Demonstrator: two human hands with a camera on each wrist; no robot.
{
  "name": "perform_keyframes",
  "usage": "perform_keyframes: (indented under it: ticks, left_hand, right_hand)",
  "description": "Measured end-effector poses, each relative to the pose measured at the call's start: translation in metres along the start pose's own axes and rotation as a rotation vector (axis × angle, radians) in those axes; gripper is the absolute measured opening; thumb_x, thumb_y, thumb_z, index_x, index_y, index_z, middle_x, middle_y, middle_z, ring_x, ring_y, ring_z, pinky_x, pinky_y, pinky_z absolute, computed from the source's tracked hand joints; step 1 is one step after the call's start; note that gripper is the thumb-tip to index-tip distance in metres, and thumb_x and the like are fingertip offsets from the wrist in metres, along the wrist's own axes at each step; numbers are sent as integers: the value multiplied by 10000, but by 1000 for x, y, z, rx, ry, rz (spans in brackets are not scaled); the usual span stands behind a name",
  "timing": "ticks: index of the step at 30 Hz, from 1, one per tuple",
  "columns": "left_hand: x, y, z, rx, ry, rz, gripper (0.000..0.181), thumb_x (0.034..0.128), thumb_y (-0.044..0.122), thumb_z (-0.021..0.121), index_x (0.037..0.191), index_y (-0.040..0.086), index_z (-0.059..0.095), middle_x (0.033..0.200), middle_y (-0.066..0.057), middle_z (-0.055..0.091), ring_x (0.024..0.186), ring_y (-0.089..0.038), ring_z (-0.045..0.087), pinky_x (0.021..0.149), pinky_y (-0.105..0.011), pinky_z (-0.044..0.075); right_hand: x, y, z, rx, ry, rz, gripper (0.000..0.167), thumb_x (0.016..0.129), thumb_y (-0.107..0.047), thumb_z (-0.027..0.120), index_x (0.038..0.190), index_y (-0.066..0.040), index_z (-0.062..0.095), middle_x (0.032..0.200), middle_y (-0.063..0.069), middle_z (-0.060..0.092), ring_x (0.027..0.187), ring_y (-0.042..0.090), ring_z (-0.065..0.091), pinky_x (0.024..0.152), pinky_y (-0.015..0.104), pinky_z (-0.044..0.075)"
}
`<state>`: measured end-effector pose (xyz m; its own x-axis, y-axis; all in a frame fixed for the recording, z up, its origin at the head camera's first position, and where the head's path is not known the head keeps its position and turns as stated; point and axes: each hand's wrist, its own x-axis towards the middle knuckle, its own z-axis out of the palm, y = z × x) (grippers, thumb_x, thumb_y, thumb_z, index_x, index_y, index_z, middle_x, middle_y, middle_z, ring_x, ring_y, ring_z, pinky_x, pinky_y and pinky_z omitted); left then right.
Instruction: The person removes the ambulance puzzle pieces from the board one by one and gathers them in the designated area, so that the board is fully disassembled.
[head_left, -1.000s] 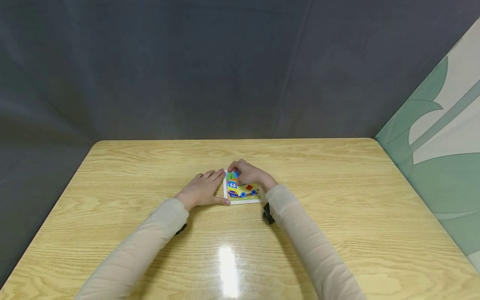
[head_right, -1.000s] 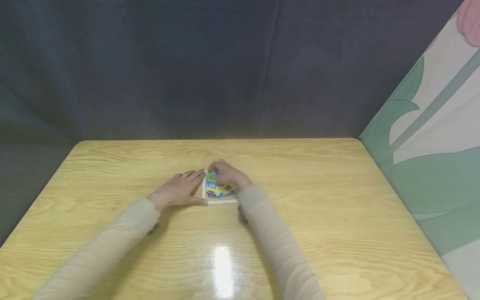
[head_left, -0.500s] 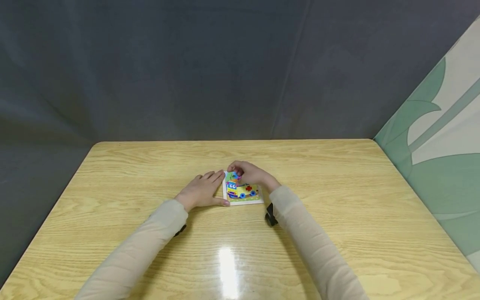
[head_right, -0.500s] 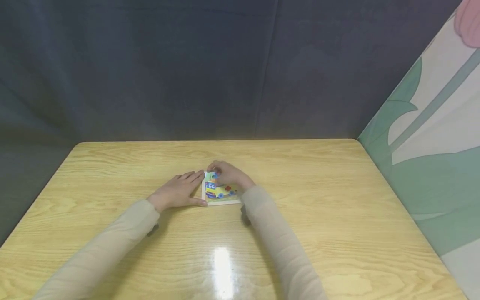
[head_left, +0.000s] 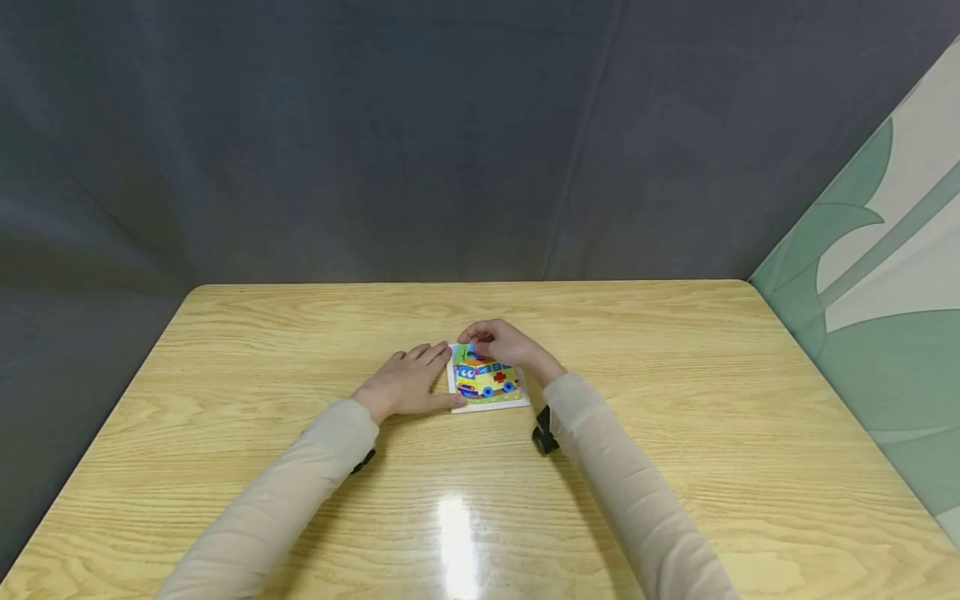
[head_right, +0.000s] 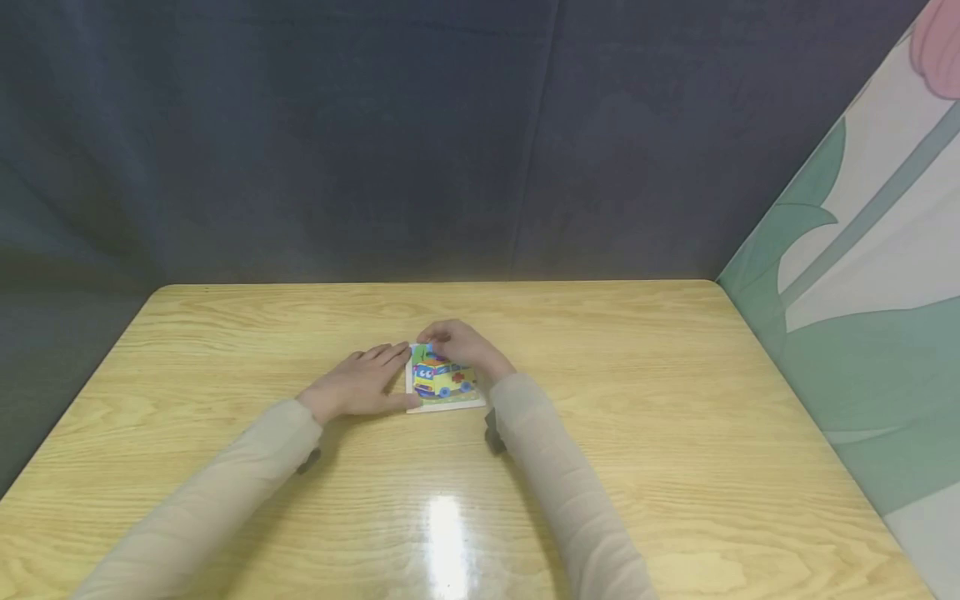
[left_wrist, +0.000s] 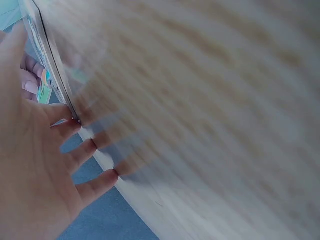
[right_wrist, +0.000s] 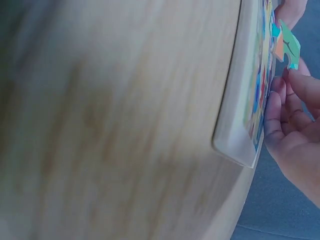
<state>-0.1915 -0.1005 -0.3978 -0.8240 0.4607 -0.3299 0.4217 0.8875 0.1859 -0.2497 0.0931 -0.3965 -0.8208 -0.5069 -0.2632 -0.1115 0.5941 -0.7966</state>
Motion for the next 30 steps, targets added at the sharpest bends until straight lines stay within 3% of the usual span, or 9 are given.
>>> perform_keyframes:
  ticks: [6, 15, 21, 30]
  left_hand:
    - [4, 3, 1, 3, 64, -12, 694, 999, 540, 334, 1523, 94, 243, 1590, -95, 240, 1452, -319, 260, 1146, -548, 280]
    - [6, 6, 4, 23, 82, -34, 688, 1002, 519, 353, 1524, 86, 236, 1596, -115, 211, 1447, -328, 264, 1162, -531, 259]
    - [6, 7, 3, 22, 44, -29, 714, 1010, 528, 298, 1545, 87, 127, 1628, -70, 72, 1499, -295, 122, 1210, -518, 135]
    - [6, 8, 2, 76, 3, -53, 702, 1015, 535, 249, 1549, 104, 103, 1628, -66, 71, 1507, -272, 93, 1219, -517, 72]
  right_hand:
    - [0, 0, 0, -10, 25, 40, 264, 990, -57, 467, 1195, -2, 623, 1133, 162, 633, 935, 180, 599, 845, 260, 510]
    - [0, 2, -1, 20, 24, 41, 258, 988, -73, 476, 1190, 6, 615, 1042, 151, 642, 872, 145, 603, 799, 225, 511]
    - [-2, 1, -1, 43, 34, 68, 260, 977, -51, 466, 1178, 36, 607, 1048, 155, 644, 871, 132, 607, 807, 235, 525]
    - [-5, -2, 1, 112, 48, 124, 279, 977, -104, 495, 1201, 20, 604, 1118, 173, 651, 945, 171, 634, 876, 293, 539]
